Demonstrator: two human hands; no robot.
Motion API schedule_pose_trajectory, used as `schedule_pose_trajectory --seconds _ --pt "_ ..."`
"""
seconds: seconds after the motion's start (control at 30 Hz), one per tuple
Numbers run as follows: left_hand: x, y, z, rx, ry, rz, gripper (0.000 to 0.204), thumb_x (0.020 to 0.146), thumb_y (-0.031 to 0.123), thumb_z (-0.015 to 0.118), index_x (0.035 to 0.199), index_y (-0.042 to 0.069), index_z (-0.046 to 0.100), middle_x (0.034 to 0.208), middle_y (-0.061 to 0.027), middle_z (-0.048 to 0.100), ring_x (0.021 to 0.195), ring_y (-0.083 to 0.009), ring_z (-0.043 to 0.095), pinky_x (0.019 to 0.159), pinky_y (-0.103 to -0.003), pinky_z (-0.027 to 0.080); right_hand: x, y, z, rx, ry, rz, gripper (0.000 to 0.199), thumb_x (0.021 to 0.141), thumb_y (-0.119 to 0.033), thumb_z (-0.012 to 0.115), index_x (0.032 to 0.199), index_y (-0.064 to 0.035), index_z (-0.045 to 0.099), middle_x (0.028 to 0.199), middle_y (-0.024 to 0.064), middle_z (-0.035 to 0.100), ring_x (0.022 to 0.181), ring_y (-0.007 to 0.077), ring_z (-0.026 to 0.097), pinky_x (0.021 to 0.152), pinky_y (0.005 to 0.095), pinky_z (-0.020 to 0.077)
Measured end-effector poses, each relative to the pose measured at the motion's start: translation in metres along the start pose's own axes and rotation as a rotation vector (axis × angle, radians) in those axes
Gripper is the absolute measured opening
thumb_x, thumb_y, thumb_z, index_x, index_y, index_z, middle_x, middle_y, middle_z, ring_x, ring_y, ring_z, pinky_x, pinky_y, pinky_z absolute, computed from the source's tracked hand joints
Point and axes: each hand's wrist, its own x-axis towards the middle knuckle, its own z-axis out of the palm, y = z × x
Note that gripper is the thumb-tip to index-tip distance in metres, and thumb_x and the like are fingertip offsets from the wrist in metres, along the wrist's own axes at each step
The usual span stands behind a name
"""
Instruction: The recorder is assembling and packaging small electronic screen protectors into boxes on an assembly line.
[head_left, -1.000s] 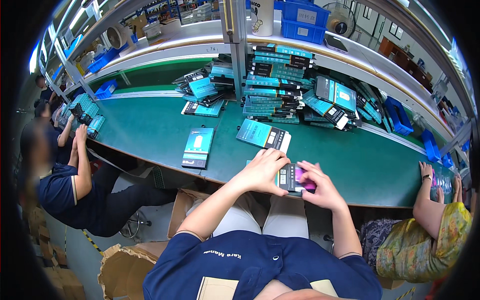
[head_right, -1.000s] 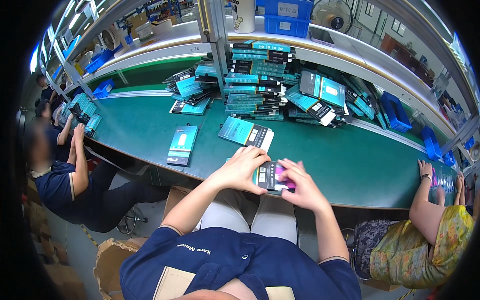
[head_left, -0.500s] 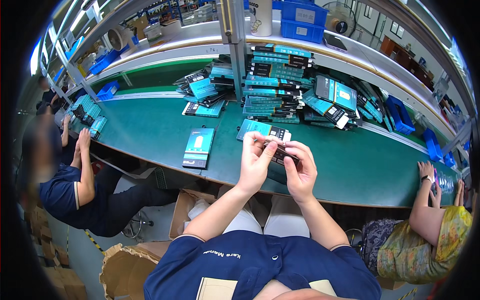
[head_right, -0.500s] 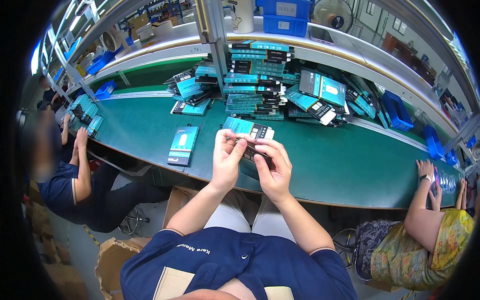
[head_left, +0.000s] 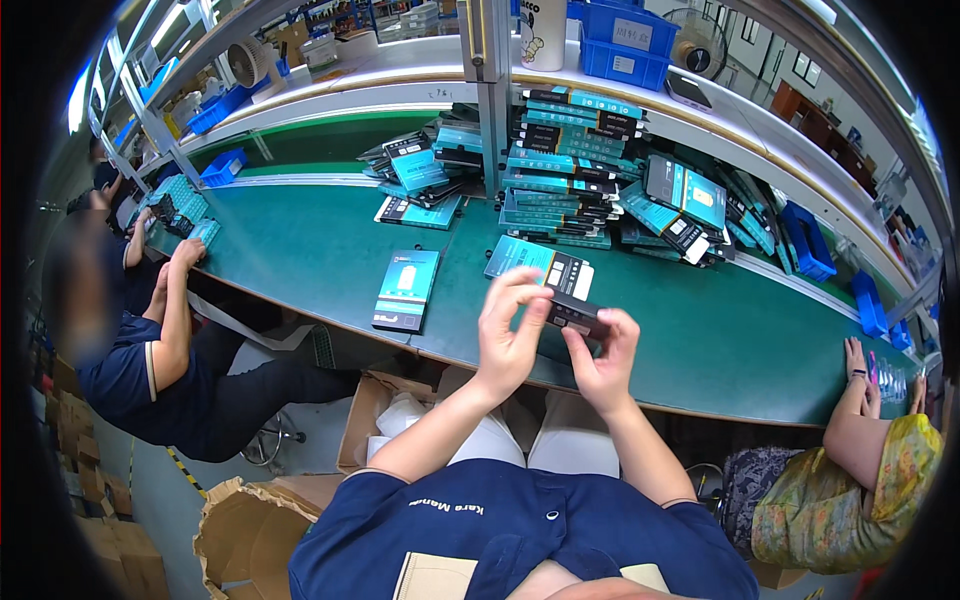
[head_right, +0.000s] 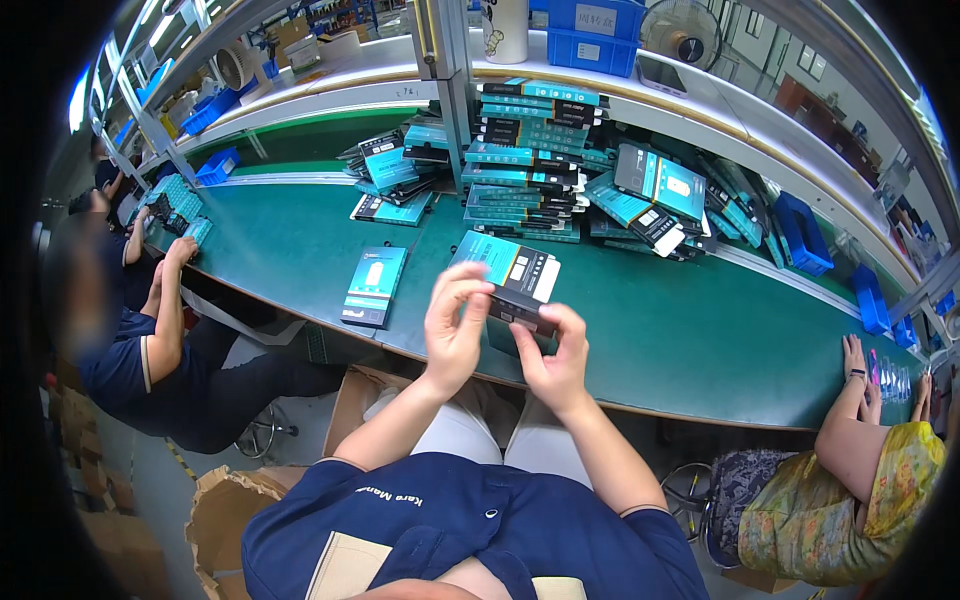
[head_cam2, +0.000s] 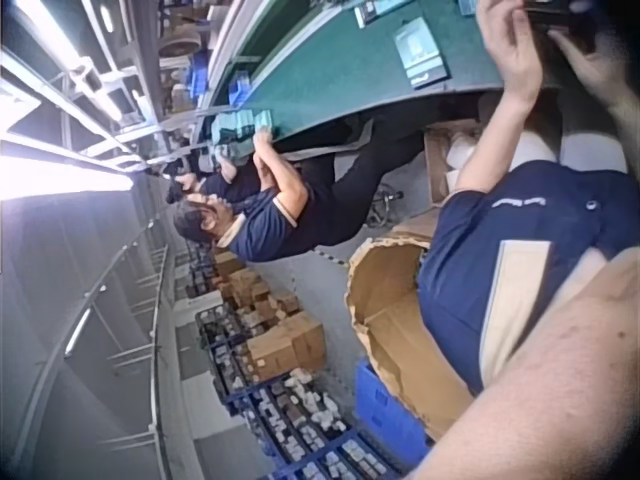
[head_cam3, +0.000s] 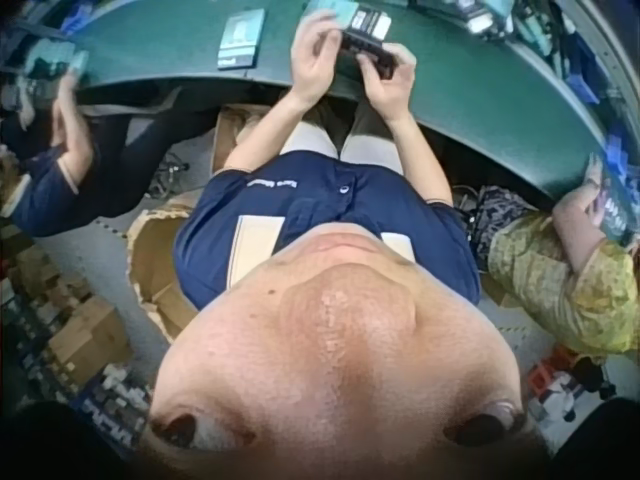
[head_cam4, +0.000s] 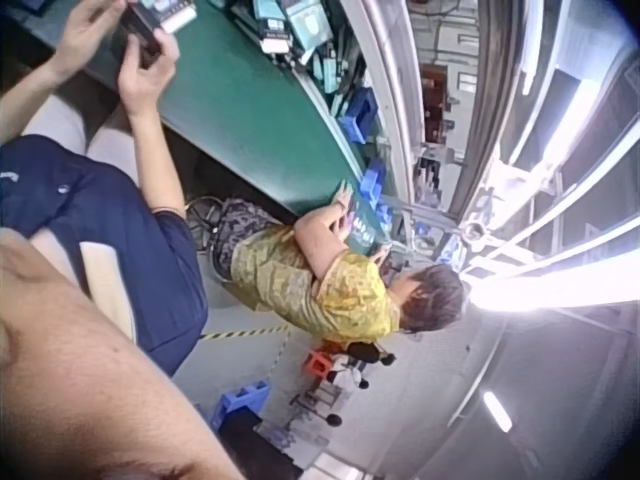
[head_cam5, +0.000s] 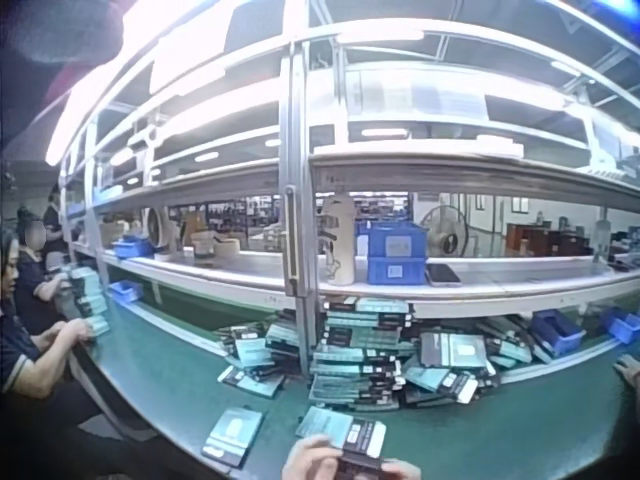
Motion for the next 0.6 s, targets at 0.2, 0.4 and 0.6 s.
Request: schedule_pose_trajectory --seconds 0.2,0.4,0.6 --pt "-0.005 0.012 -0.059 -0.396 -0.124 -0.681 0.069 0.096 0.009 0.058 0.154 0.006 0.02 0.15 -0.0133 0.037 0.137 -0.0213 0.038 0.11 -0.034 0.035 0.001 -0.032 0.004 -0.29 -0.575 -0.322 0.025 0.07 -0.011 0.08 0.077 -0.0073 0.057 0.116 0.0099 0.067 0.114 0.0293 0.061 0.097 0.048 0.0448" --pt "0.007 0.003 -0.167 0.12 0.267 -0.455 0.051 0.093 0.008 0.061 0.141 0.003 0.045 0.126 -0.0181 0.059 0.103 -0.0252 0.063 0.092 -0.037 0.048 0.014 0.005 -0.008 -0.895 -0.784 0.116 0.067 0.086 -0.047 0.067 0.139 -0.0095 0.049 0.145 0.0179 0.045 0.139 0.0399 0.035 0.115 0.0528 0.0259" --pt "0.013 -0.008 -0.122 1.318 0.023 -0.03 0.042 0.082 0.019 0.073 0.12 0.005 0.062 0.14 -0.0301 0.04 0.129 -0.0452 0.039 0.103 -0.055 0.037 0.018 -0.024 -0.038 -0.928 -0.845 0.257 0.065 0.09 -0.053 0.06 0.141 -0.0141 0.049 0.148 0.0122 0.045 0.137 0.0383 0.038 0.115 0.0524 0.0257"
